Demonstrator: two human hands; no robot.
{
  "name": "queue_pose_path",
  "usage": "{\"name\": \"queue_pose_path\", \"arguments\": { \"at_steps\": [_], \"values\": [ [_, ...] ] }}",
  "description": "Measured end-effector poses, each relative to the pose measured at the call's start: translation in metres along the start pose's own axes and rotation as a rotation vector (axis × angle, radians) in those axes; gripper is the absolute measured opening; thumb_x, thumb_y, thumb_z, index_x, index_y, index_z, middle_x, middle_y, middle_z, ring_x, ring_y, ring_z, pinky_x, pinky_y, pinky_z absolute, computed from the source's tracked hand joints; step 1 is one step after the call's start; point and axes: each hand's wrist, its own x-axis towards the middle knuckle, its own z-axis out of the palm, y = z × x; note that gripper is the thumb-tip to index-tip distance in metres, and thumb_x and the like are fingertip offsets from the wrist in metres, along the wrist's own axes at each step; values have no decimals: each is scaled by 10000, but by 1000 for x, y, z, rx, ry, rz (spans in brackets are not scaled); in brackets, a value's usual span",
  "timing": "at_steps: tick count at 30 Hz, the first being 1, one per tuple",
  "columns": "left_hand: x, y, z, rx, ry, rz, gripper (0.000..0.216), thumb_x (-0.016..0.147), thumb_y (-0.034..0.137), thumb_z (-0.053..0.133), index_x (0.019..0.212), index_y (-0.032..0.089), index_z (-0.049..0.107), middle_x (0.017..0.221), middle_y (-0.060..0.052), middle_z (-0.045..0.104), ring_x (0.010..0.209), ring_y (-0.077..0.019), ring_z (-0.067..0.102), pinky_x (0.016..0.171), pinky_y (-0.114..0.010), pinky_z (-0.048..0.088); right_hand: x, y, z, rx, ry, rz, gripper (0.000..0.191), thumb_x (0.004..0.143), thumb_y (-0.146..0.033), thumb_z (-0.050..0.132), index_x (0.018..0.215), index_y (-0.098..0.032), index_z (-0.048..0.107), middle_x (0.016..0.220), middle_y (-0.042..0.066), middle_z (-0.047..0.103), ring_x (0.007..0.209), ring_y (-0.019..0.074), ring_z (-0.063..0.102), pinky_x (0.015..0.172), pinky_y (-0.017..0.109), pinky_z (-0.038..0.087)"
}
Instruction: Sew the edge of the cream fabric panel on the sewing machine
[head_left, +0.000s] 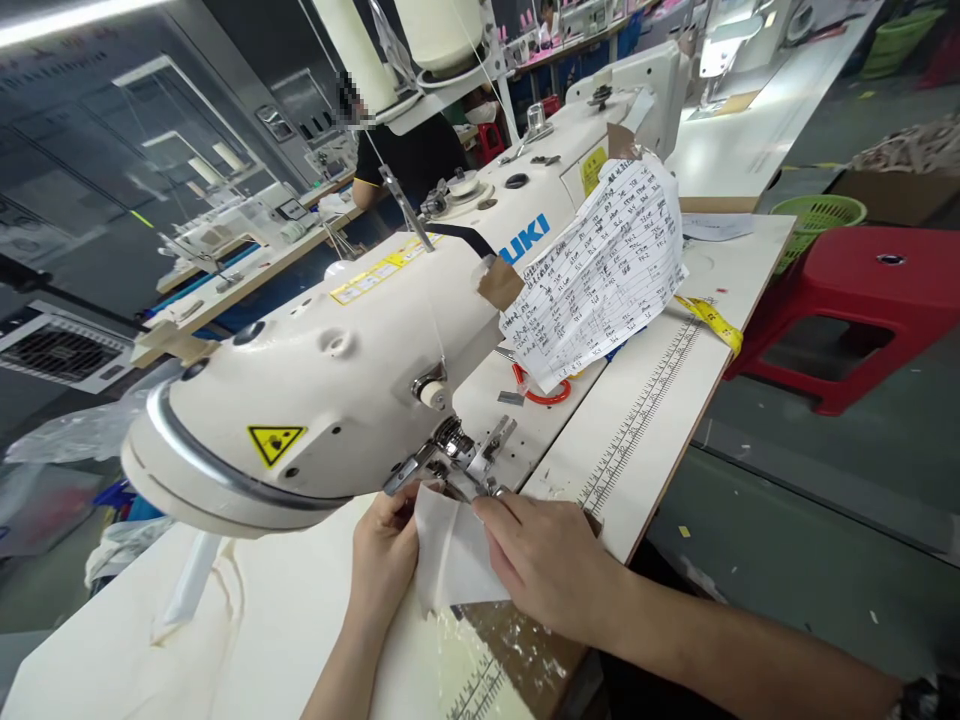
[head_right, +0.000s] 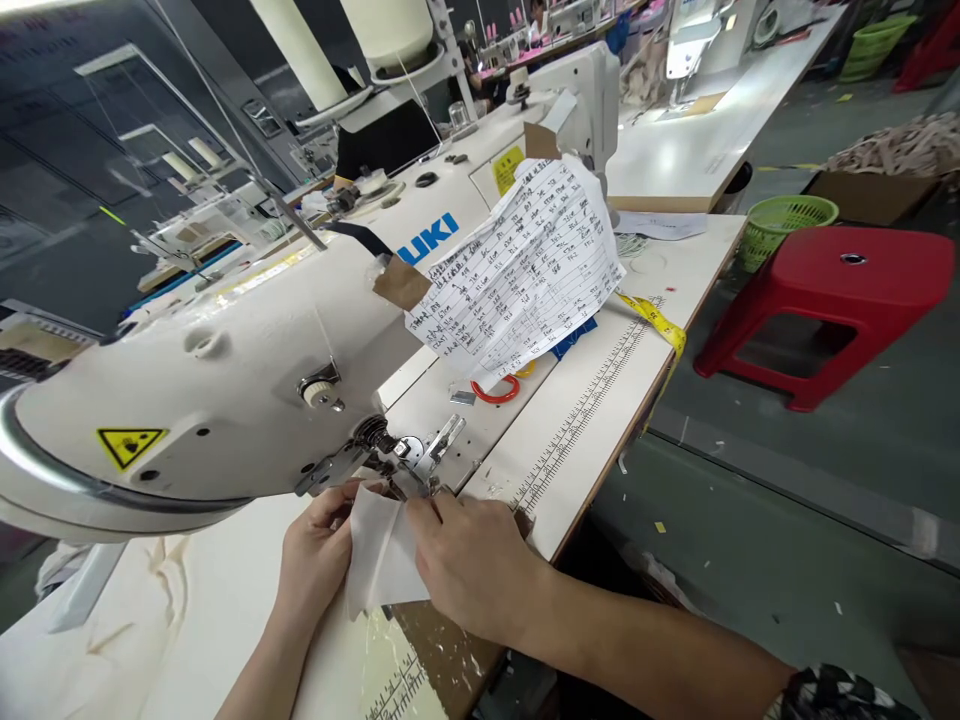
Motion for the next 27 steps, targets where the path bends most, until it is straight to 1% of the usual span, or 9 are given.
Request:
{"name": "queue_pose_path", "arguments": {
  "at_steps": [6,13,15,21,24,27],
  "values": [
    [-2,-7,1,128,40,112,230,737,429,630,763,215,711,788,-37,718,729,-211,644,620,-284,502,2,-1,4,-60,-54,3,246,940,-128,455,1180,-145,506,894,68,650,733,236,662,503,323,458],
    [-2,-9,6,240,30,173,268,762,411,602,913,221,716,862,-52,692,770,-219,637,638,-307,501,2,-3,6,-107,-39,-8,294,928,-98,458,1220,-128,481,916,76,643,740,237,664,509,331,474],
    [-1,-9,6,260,41,178,266,758,405,590,902,219,715,864,-55,702,782,-229,644,656,-322,507,1,-2,6,-95,-41,-8,297,921,-93,461,1215,-126,485,917,78,645,746,237,664,517,332,478],
    [-1,-8,2,197,60,102,249,761,430,577,802,221,706,875,-51,747,804,-234,679,688,-321,530,1,-1,5,-68,-36,3,255,934,-112,453,1184,-140,493,904,76,651,738,231,658,513,320,469],
    [-2,-7,2,202,75,119,236,776,425,585,794,225,707,877,-41,750,806,-225,682,699,-310,529,3,-2,5,-87,-42,3,228,931,-120,458,1154,-142,503,879,79,650,712,230,652,491,310,451],
    [-2,-10,2,230,98,177,194,775,383,593,791,228,709,842,-28,739,804,-219,678,686,-297,517,4,-2,6,-95,-36,6,227,923,-114,458,1143,-140,505,874,86,650,703,230,647,489,308,450]
  ]
}}
